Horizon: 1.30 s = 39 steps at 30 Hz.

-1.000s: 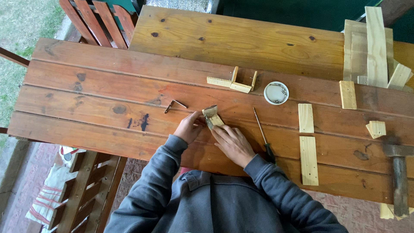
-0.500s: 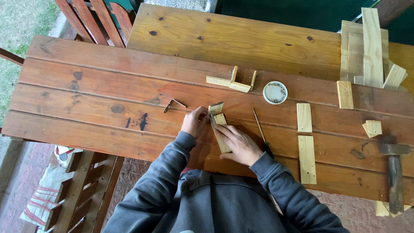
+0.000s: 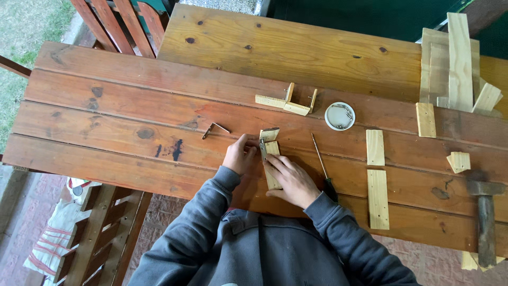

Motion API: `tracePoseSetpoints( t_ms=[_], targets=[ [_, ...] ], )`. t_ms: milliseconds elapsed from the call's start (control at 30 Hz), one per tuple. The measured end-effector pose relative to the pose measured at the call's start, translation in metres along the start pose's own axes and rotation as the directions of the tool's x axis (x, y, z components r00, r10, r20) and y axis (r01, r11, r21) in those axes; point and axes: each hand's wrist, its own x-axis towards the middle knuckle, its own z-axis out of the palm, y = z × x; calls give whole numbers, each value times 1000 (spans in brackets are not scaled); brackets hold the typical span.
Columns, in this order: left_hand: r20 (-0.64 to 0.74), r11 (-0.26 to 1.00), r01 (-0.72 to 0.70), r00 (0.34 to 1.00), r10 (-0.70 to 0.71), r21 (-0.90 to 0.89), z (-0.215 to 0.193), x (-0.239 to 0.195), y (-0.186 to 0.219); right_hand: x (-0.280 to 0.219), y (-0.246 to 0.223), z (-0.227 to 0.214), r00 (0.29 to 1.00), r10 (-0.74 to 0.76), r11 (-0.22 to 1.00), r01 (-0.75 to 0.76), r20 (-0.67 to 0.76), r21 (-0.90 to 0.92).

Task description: The person assembles small wooden pieces by attaching metal brackets with screws. They use a screwdriver to tighten screws into pre-drilled holes on each piece, then place the finished units on the table.

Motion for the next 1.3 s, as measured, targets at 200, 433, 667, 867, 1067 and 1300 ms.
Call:
tracePoseSetpoints(
  t_ms=[200, 433, 667, 867, 1067, 1300],
  targets=[
    [-9, 990, 60, 998, -62, -127, 10, -16, -3, 0, -1, -1, 1000, 11, 999, -11, -7, 53],
    [-26, 994, -102, 995, 101, -40, 11, -17, -7, 1, -2, -5, 999, 17, 999, -16, -30, 39],
    [26, 802, -387, 906, 423, 455, 10, -33, 8, 2, -6, -13, 998, 34, 998, -31, -57, 54],
    [20, 693, -427, 859, 512, 581, 19, -28, -1, 7, -6, -13, 994, 36, 998, -32, -101, 49],
    [3, 668, -343, 891, 455, 660, 9, -35, 32, 9, 25, -28, 978, 99, 982, -66, -185, 178],
    [-4, 676, -297, 914, 406, 675, 18, -31, 24, -41, 249, -23, 737, 493, 784, -607, -463, -132]
  ],
)
